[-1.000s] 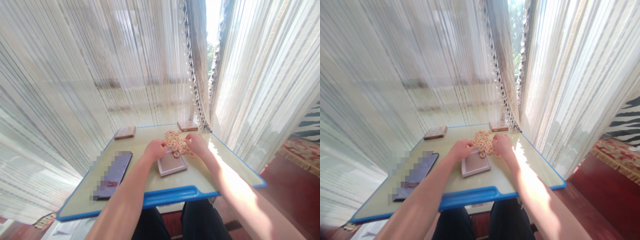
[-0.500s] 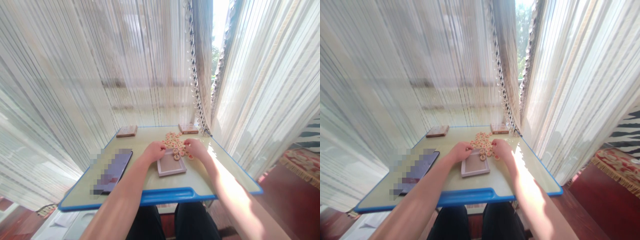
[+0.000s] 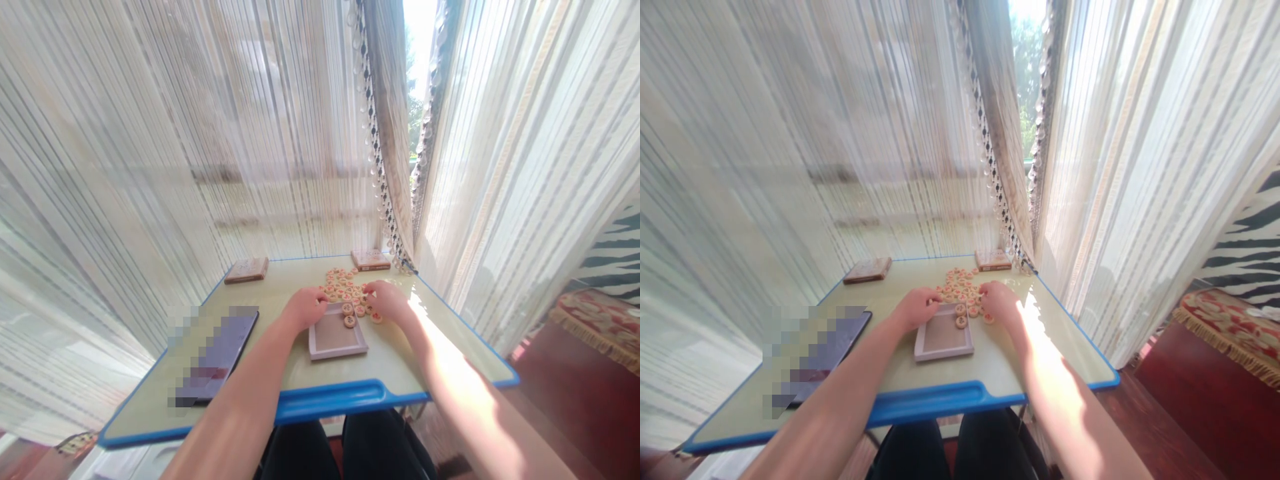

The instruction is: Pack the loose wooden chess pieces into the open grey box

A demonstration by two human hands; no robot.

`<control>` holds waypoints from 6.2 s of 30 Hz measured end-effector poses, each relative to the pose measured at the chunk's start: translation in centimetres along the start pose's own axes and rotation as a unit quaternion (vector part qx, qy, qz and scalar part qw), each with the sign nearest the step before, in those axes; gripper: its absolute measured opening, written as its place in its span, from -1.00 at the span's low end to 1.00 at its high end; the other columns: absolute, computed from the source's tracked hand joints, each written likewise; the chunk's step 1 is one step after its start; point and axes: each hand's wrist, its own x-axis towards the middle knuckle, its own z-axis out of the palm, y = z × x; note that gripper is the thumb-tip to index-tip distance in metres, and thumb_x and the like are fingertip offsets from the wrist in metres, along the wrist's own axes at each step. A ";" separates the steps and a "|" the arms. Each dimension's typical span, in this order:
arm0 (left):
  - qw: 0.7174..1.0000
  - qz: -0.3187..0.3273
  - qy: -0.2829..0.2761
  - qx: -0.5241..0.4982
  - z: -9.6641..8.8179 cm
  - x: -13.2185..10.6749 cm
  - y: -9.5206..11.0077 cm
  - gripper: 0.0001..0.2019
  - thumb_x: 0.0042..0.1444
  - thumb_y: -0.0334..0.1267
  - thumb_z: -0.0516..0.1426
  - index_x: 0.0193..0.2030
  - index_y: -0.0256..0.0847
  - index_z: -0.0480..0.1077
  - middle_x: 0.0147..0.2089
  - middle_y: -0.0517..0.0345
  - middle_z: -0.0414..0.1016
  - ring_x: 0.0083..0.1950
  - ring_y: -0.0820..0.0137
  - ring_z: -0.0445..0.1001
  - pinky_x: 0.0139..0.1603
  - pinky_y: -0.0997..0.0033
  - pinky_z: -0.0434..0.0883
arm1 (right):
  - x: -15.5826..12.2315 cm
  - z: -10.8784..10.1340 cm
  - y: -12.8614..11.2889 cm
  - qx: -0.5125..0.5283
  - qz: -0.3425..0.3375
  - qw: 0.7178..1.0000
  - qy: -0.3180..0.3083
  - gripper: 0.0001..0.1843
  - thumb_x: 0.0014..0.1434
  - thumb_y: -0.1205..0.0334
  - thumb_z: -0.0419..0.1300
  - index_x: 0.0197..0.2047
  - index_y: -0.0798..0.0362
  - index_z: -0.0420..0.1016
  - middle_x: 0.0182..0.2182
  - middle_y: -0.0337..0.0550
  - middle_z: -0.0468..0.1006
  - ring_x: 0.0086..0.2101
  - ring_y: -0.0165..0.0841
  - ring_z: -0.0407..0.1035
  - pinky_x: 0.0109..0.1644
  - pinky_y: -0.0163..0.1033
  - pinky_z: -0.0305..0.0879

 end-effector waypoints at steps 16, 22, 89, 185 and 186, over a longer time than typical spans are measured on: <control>0.993 -0.118 0.010 0.014 0.0 0.8 -1.3 -0.63 0.08 -0.41 -0.10 -0.07 -0.19 0.44 -0.02 0.05 0.49 0.01 0.33 0.41 0.06 0.39 0.28 | 0.0 1.4 -1.5 0.008 -0.164 0.986 -0.006 -0.62 0.25 0.21 -0.13 -0.09 0.06 0.47 -0.01 -0.08 0.45 0.01 -0.30 0.23 0.10 -0.21 0.09; 0.992 -0.125 0.025 0.009 -0.2 0.7 -1.0 -0.63 0.00 -0.45 -0.06 -0.12 -0.23 0.45 0.01 0.03 0.46 0.04 0.33 0.38 0.09 0.39 0.27 | 0.4 1.4 -1.6 -0.011 -0.158 0.987 0.005 -0.65 0.19 0.28 -0.07 -0.10 0.02 0.50 -0.05 -0.11 0.48 0.01 -0.31 0.24 0.09 -0.25 0.09; 0.997 -0.003 0.007 0.074 -0.8 -0.1 0.1 -0.83 0.09 -0.28 0.01 -0.35 -0.15 0.43 -0.26 0.14 0.46 -0.25 0.40 0.39 -0.25 0.47 0.27 | 0.8 1.5 -1.2 0.038 0.063 0.997 0.026 -0.62 -0.01 0.26 0.08 -0.10 -0.05 0.53 -0.16 -0.13 0.55 -0.15 -0.19 0.39 -0.10 -0.16 0.24; 0.990 0.135 0.024 0.043 0.9 -0.2 0.9 -0.75 0.06 -0.30 0.04 -0.29 -0.08 0.55 -0.01 0.06 0.42 0.04 0.26 0.32 0.13 0.24 0.26 | -2.1 -0.4 -3.0 0.066 -0.216 0.973 0.037 -0.84 0.11 0.32 0.06 -0.35 0.04 0.48 -0.35 -0.17 0.44 -0.32 -0.39 0.31 -0.20 -0.28 0.17; 0.990 0.133 0.023 0.040 0.9 -0.2 0.9 -0.75 0.06 -0.29 0.03 -0.28 -0.08 0.55 -0.01 0.07 0.42 0.05 0.27 0.31 0.14 0.24 0.26 | -2.2 -0.5 -3.1 0.079 -0.230 0.970 0.021 -0.86 0.08 0.32 0.09 -0.34 0.03 0.49 -0.35 -0.18 0.44 -0.31 -0.39 0.31 -0.20 -0.29 0.18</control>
